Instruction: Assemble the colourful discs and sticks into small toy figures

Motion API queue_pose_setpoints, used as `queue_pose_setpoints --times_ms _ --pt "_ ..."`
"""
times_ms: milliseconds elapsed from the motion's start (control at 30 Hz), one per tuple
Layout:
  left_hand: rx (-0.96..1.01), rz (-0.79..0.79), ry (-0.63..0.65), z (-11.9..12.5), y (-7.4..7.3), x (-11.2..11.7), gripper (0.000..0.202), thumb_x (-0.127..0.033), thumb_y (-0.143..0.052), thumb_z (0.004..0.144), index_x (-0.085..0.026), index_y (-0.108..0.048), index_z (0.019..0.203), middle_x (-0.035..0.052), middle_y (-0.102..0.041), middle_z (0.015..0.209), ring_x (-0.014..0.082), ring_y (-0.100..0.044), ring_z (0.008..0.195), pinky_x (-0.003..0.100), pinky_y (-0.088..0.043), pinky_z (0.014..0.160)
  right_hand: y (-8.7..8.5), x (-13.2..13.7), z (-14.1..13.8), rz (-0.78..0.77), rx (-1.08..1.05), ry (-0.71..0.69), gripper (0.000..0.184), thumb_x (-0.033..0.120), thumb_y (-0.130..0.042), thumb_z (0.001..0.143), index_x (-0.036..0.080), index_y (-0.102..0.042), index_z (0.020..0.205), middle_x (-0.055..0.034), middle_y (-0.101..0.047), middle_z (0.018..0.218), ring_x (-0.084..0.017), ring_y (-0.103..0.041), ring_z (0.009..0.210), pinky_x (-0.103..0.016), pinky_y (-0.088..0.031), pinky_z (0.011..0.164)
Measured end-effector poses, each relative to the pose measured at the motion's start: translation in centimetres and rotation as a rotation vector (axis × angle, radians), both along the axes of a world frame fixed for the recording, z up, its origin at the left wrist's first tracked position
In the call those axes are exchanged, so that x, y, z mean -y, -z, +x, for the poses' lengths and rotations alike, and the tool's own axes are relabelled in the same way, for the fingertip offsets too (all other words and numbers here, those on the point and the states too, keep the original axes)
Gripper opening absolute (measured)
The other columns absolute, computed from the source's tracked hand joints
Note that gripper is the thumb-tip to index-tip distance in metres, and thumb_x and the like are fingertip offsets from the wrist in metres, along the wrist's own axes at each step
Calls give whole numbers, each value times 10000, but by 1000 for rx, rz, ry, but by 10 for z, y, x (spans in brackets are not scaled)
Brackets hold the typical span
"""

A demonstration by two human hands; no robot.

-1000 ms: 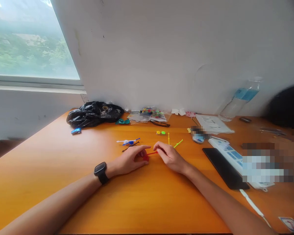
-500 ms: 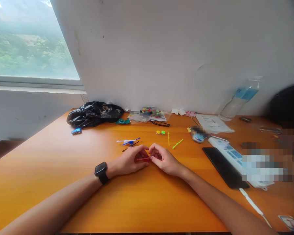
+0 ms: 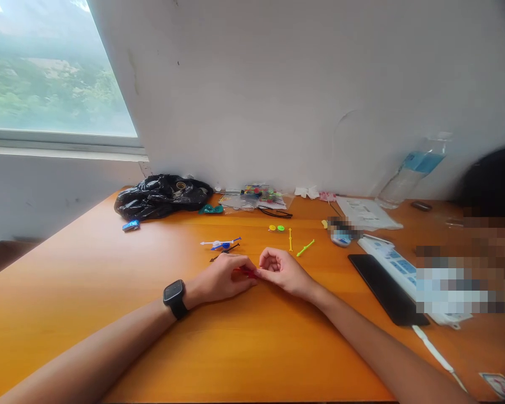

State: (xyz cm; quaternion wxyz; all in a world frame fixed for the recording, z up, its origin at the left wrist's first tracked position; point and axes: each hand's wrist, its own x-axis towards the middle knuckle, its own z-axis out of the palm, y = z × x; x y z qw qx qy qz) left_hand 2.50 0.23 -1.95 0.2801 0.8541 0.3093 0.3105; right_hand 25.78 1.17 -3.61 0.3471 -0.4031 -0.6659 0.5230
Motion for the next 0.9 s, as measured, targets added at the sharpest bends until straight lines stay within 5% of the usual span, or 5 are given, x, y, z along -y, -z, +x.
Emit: queue_pose_setpoints --times_ms 467,900 --pt "-88 138 33 4 0 -1 162 -292 -608 1018 -205 -668 896 55 -706 931 175 -659 841 289 -509 745 -6 1 4 106 43 52 288 427 -798 839 188 -637 855 3 -623 780 -135 -539 684 -265 -441 640" --pt "-147 202 68 9 -11 3 86 -217 -589 963 -213 -574 878 71 -655 930 214 -606 884 335 -490 787 5 -2 2 87 40 24 340 488 -827 817 184 -684 869 -10 -666 786 -143 -561 686 -273 -444 641"
